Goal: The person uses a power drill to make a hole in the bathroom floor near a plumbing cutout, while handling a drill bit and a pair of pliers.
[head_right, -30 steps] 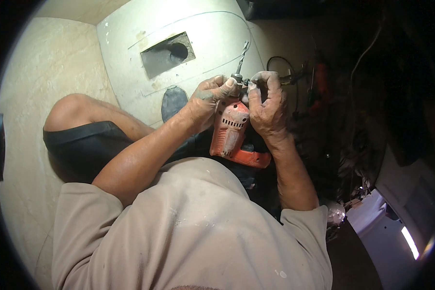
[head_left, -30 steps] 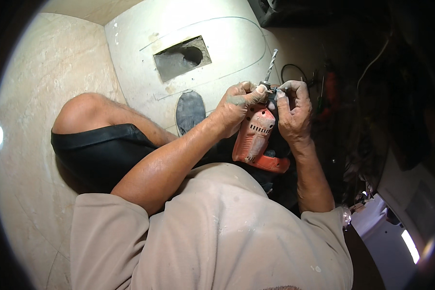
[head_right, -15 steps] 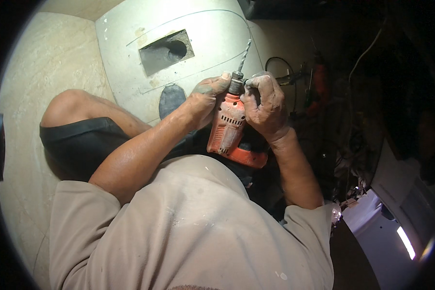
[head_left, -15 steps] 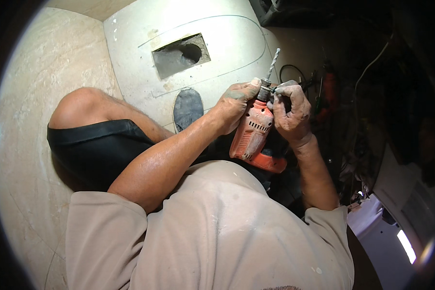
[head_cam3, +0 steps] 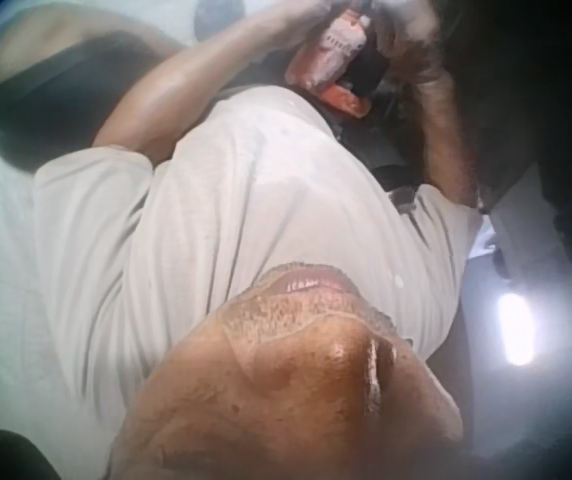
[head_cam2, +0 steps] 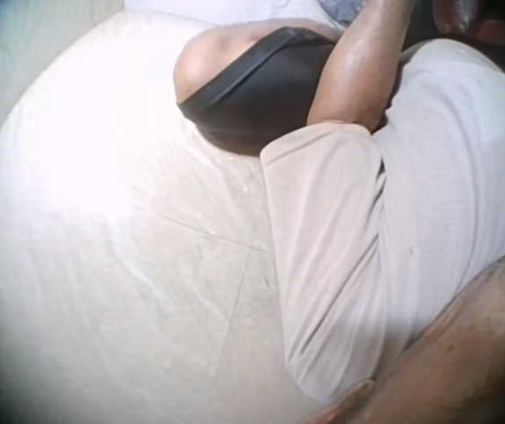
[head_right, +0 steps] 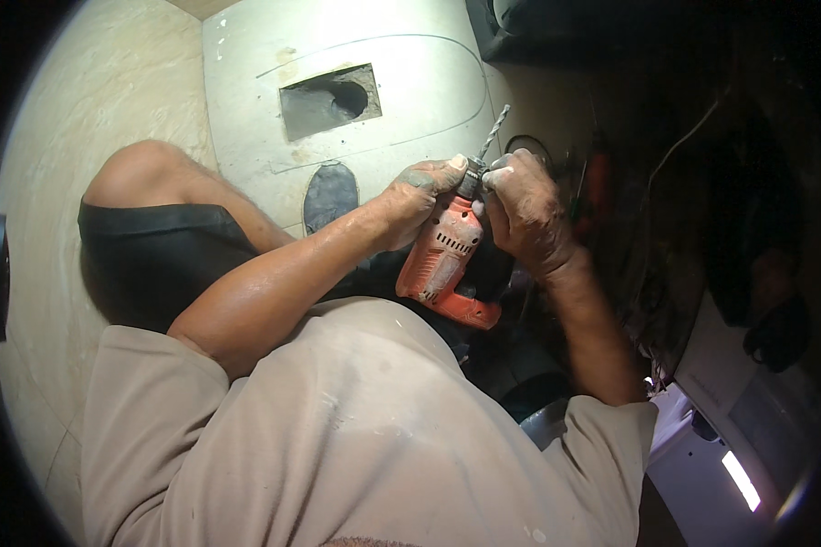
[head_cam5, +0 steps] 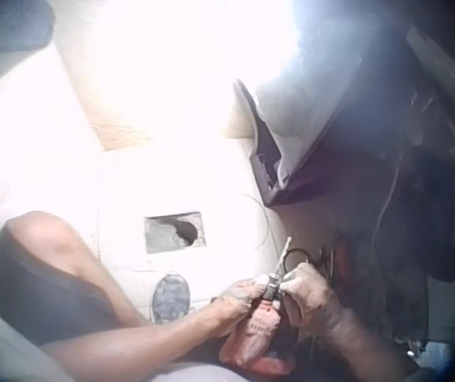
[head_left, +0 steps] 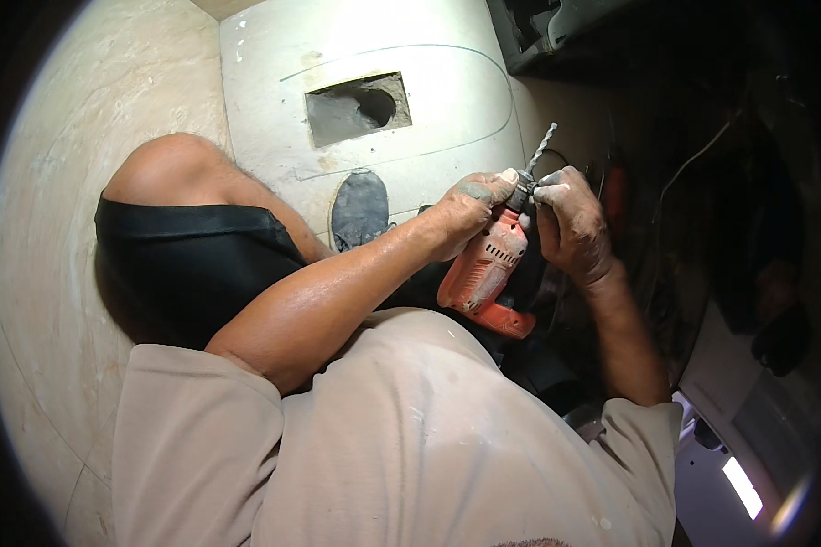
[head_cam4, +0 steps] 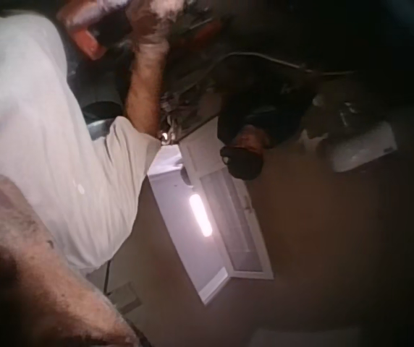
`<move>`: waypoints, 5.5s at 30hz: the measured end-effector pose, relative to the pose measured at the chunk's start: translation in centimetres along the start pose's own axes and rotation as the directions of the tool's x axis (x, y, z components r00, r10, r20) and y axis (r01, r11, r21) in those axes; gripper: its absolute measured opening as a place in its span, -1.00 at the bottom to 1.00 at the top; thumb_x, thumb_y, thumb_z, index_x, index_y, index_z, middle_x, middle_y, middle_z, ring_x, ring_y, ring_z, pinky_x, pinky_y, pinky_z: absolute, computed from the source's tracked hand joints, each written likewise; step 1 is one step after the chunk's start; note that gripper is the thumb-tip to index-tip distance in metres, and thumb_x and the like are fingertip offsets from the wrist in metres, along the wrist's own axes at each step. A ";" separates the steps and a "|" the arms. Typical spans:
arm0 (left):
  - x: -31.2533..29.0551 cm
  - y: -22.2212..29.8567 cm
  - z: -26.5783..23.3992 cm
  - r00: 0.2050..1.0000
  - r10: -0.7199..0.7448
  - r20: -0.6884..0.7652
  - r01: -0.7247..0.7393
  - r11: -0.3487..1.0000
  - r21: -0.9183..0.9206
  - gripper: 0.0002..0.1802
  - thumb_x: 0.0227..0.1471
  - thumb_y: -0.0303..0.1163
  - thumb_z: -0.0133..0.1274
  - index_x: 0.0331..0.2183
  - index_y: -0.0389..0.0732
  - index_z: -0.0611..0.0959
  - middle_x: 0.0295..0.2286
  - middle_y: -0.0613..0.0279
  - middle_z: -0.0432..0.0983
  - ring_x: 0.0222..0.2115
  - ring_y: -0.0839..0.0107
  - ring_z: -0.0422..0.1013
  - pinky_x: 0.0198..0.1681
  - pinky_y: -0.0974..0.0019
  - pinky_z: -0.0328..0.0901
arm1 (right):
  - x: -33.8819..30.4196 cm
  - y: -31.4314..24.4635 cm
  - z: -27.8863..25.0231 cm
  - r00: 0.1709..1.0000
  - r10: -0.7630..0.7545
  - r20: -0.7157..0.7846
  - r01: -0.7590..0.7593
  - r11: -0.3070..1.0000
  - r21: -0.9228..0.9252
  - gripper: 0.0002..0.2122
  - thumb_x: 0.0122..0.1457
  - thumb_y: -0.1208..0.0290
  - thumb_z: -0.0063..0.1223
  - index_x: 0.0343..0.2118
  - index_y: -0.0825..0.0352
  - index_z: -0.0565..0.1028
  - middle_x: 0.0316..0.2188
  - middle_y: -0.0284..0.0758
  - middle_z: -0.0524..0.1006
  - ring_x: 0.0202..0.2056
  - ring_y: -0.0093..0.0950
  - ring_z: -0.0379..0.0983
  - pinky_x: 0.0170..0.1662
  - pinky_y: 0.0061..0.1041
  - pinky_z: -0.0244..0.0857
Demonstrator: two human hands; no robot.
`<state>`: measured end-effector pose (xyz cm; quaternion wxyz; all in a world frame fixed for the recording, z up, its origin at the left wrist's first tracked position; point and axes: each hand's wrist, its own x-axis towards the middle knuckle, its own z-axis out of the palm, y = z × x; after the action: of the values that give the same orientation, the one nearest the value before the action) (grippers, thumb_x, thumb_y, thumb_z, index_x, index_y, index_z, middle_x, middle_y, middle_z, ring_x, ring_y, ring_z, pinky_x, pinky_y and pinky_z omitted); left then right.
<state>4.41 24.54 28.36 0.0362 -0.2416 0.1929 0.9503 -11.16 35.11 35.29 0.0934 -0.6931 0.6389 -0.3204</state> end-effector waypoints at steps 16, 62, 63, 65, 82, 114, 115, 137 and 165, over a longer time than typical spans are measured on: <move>0.6 -3.0 -0.3 0.961 0.106 -0.255 -0.053 0.977 0.208 -0.56 0.44 -0.02 -0.21 -0.15 -0.18 0.56 -0.36 0.26 0.49 -0.38 0.48 0.41 -0.26 0.31 0.42 | -1.4 2.7 3.6 0.988 0.036 0.147 -0.034 0.999 -0.014 -0.78 -0.15 0.67 0.15 -0.43 0.32 0.37 -0.47 -0.17 0.40 -0.36 -0.10 0.39 -0.24 -0.15 0.31; 0.6 -3.5 -2.1 0.899 -0.024 -0.438 0.048 0.998 0.044 -0.70 0.35 -0.18 0.05 -0.20 -0.24 0.45 -0.40 0.09 0.52 -0.43 0.25 0.54 -0.33 0.14 0.53 | -4.9 6.6 4.3 0.703 0.710 0.036 -0.620 0.588 0.519 -0.97 0.24 0.61 0.12 -0.31 0.37 0.50 -0.46 -0.37 0.59 -0.39 -0.60 0.51 -0.25 -0.53 0.39; 0.5 -3.5 -2.1 0.893 -0.024 -0.450 0.082 0.991 0.110 -0.69 0.34 -0.18 0.07 -0.16 -0.25 0.47 -0.34 0.06 0.54 -0.36 0.21 0.57 -0.28 0.11 0.54 | -5.0 6.4 4.2 0.729 0.684 0.024 -0.584 0.603 0.543 -0.97 0.24 0.61 0.12 -0.31 0.37 0.50 -0.46 -0.37 0.59 -0.39 -0.60 0.51 -0.25 -0.53 0.39; 0.5 -3.5 -1.9 0.884 -0.015 -0.467 0.057 0.995 0.076 -0.68 0.31 -0.20 0.12 -0.15 -0.26 0.48 -0.32 0.04 0.54 -0.33 0.16 0.58 -0.23 0.08 0.55 | -5.5 5.6 4.3 0.658 0.744 0.112 -0.610 0.441 0.658 -0.98 0.26 0.61 0.09 -0.30 0.39 0.49 -0.45 -0.37 0.59 -0.39 -0.62 0.50 -0.25 -0.56 0.39; 0.9 -3.4 -2.3 0.973 -0.061 -0.221 0.053 0.998 -0.044 -0.53 0.46 -0.05 -0.24 -0.04 -0.24 0.56 -0.29 0.08 0.61 -0.30 0.24 0.58 -0.15 0.13 0.53 | -6.5 2.3 7.2 0.790 0.599 -0.130 -0.484 0.740 0.467 -0.95 0.23 0.64 0.06 -0.27 0.40 0.46 -0.42 -0.15 0.53 -0.41 -0.33 0.55 -0.31 -0.37 0.41; 1.1 -2.5 -1.8 0.975 -0.124 -0.187 0.116 0.992 -0.053 -0.52 0.48 -0.07 -0.30 -0.07 -0.25 0.57 -0.27 0.10 0.60 -0.30 0.28 0.57 -0.14 0.14 0.52 | -7.1 3.4 7.3 0.880 0.433 -0.196 -0.342 0.863 0.372 -0.90 0.21 0.66 0.09 -0.24 0.37 0.48 -0.41 -0.17 0.54 -0.39 -0.27 0.55 -0.30 -0.35 0.41; 1.2 -2.5 -1.8 0.975 -0.117 -0.191 0.107 0.992 -0.060 -0.52 0.48 -0.07 -0.30 -0.07 -0.25 0.57 -0.27 0.10 0.60 -0.30 0.28 0.57 -0.14 0.14 0.52 | -7.1 3.5 7.1 0.895 0.398 -0.201 -0.314 0.883 0.348 -0.88 0.19 0.68 0.11 -0.23 0.37 0.48 -0.39 -0.17 0.53 -0.38 -0.28 0.54 -0.29 -0.36 0.41; 1.4 -2.6 -1.9 0.982 -0.115 -0.151 0.121 0.992 0.031 -0.47 0.46 0.00 -0.25 -0.10 -0.26 0.61 -0.35 0.18 0.59 -0.37 0.37 0.53 -0.20 0.23 0.48 | -4.8 5.8 4.6 0.997 -0.070 -0.018 0.072 0.992 0.102 -0.78 0.07 0.78 0.08 -0.25 0.36 0.45 -0.46 -0.20 0.43 -0.40 -0.18 0.42 -0.34 -0.24 0.32; 1.7 -3.3 1.0 0.884 0.151 -0.442 -0.050 0.971 0.232 -0.41 0.45 0.05 -0.29 -0.27 -0.23 0.63 -0.47 0.33 0.48 -0.49 0.58 0.32 -0.42 0.39 0.28 | -4.7 3.3 7.7 0.850 0.526 0.009 -0.516 0.830 0.214 -0.81 -0.03 0.76 -0.11 -0.32 0.40 0.40 -0.45 -0.04 0.52 -0.35 0.03 0.51 -0.26 -0.09 0.38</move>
<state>3.03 27.96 27.24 -0.0338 -0.4422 0.3093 0.8412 -9.45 36.87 25.94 0.2331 -0.4708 0.7686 -0.3650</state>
